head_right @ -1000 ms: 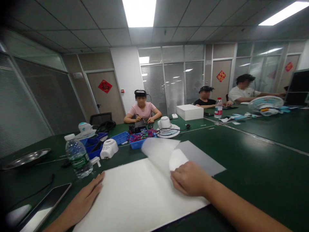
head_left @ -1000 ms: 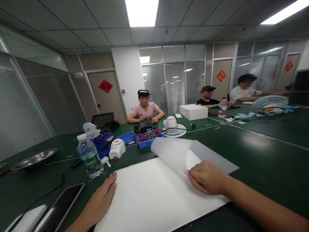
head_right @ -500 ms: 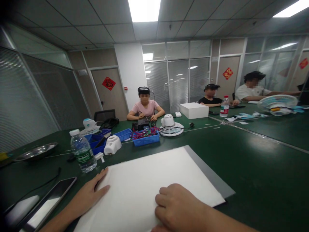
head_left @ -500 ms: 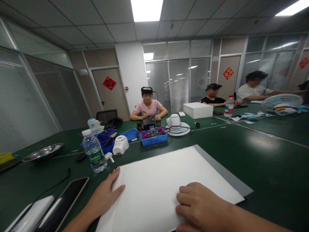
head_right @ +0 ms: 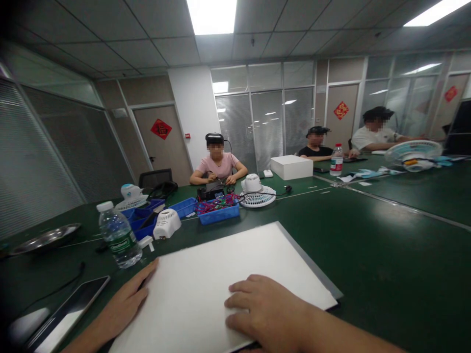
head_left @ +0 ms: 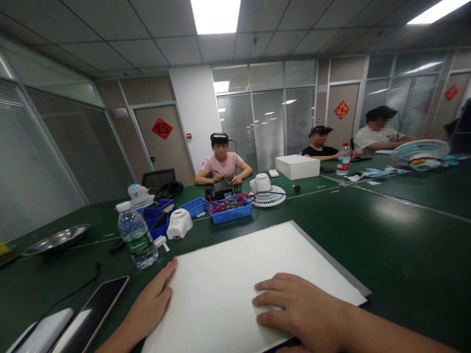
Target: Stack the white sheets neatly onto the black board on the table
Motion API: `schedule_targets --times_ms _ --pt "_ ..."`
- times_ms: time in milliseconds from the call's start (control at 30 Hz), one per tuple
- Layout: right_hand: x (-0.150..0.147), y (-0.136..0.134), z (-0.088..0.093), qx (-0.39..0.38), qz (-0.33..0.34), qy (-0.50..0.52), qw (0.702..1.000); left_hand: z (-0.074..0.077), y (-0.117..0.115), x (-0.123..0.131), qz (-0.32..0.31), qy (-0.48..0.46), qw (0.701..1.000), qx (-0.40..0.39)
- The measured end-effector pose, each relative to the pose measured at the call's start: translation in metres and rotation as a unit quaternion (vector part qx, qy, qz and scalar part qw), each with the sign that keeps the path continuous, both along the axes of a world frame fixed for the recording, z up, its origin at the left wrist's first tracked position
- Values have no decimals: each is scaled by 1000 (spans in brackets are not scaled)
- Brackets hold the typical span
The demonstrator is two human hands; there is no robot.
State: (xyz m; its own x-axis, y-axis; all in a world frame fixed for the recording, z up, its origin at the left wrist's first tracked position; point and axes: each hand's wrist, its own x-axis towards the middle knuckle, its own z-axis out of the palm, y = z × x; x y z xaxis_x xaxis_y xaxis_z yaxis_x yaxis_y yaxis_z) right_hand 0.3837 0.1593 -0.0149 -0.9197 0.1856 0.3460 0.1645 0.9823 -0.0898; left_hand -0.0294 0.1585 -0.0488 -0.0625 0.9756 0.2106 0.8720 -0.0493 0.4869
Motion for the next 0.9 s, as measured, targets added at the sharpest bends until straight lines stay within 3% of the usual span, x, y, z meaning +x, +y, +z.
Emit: schedule_targets --times_ms 267,767,900 --pt "-9 -16 13 -2 -22 -18 1000 -11 5 -6 -1 21 1000 10" --pt "-12 -21 34 -83 -34 -67 994 -10 4 -3 -4 30 1000 2" --pt "-11 -20 32 -44 -63 -57 995 -10 4 0 -2 39 999 -13"
